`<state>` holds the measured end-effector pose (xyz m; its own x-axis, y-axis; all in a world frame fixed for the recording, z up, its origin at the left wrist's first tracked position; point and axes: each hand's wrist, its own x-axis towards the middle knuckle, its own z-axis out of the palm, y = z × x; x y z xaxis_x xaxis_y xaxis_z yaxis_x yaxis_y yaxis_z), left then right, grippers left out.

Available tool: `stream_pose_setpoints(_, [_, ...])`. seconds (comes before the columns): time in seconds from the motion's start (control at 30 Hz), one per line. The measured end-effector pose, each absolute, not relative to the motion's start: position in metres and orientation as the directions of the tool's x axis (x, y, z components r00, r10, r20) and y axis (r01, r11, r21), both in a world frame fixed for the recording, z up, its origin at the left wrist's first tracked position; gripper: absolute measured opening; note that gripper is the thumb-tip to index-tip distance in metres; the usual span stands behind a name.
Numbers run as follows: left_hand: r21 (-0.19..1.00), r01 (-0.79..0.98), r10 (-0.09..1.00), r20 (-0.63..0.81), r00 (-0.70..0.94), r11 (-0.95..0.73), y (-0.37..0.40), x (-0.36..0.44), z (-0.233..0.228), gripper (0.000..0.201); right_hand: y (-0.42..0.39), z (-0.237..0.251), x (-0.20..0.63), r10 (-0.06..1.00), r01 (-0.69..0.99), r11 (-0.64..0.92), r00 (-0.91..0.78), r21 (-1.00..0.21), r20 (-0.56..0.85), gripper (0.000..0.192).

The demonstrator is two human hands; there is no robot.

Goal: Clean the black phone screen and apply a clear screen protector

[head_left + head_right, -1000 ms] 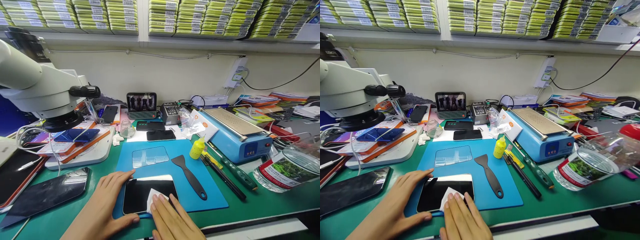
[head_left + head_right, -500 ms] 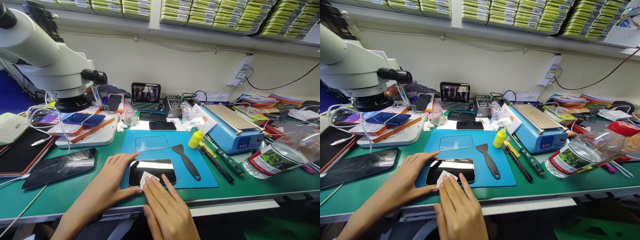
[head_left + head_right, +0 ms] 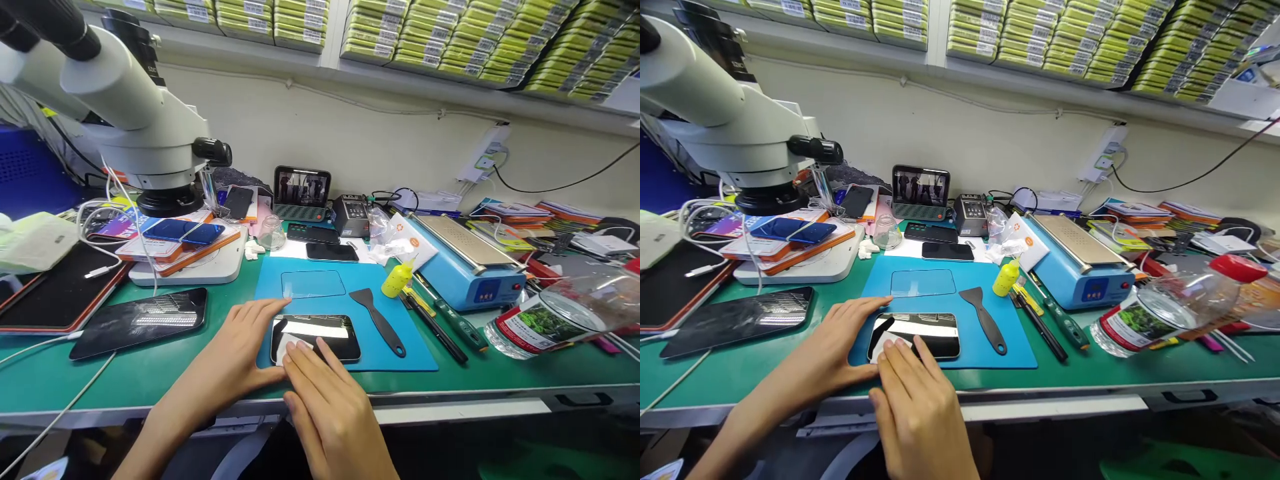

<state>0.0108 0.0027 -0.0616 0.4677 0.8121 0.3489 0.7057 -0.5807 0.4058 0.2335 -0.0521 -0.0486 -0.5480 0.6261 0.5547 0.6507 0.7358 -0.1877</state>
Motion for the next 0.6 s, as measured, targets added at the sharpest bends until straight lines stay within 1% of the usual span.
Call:
stream_pose_setpoints(0.1, [0.399,0.7,0.803,0.362,0.474,-0.592,0.003,0.01,-0.064,0.089,-0.051,-0.047,0.231,0.662,0.675,0.708,-0.534,-0.206,0.526,0.039])
stream_pose_setpoints(0.17, [0.395,0.699,0.799,0.372,0.473,-0.597,0.004,0.01,-0.066,0.086,-0.037,-0.046,0.224,0.698,0.698,0.675,-0.5,-0.238,0.512,0.04])
stream_pose_setpoints(0.27, [0.395,0.693,0.793,0.384,0.472,-0.604,0.005,0.01,-0.067,0.083,-0.016,-0.046,0.213,0.716,0.706,0.66,-0.487,-0.257,0.501,0.041])
stream_pose_setpoints(0.37, [0.402,0.69,0.795,0.383,0.471,-0.602,0.004,0.011,-0.065,0.087,-0.02,-0.046,0.21,0.702,0.684,0.681,-0.508,-0.263,0.499,0.042])
stream_pose_setpoints(0.5, [0.412,0.684,0.796,0.375,0.475,-0.602,0.003,0.011,-0.061,0.094,-0.043,-0.041,0.22,0.638,0.601,0.757,-0.594,-0.257,0.489,0.042])
stream_pose_setpoints(0.6, [0.406,0.678,0.788,0.381,0.484,-0.613,0.003,0.01,-0.063,0.094,-0.042,-0.037,0.219,0.646,0.607,0.753,-0.608,-0.255,0.461,0.04])
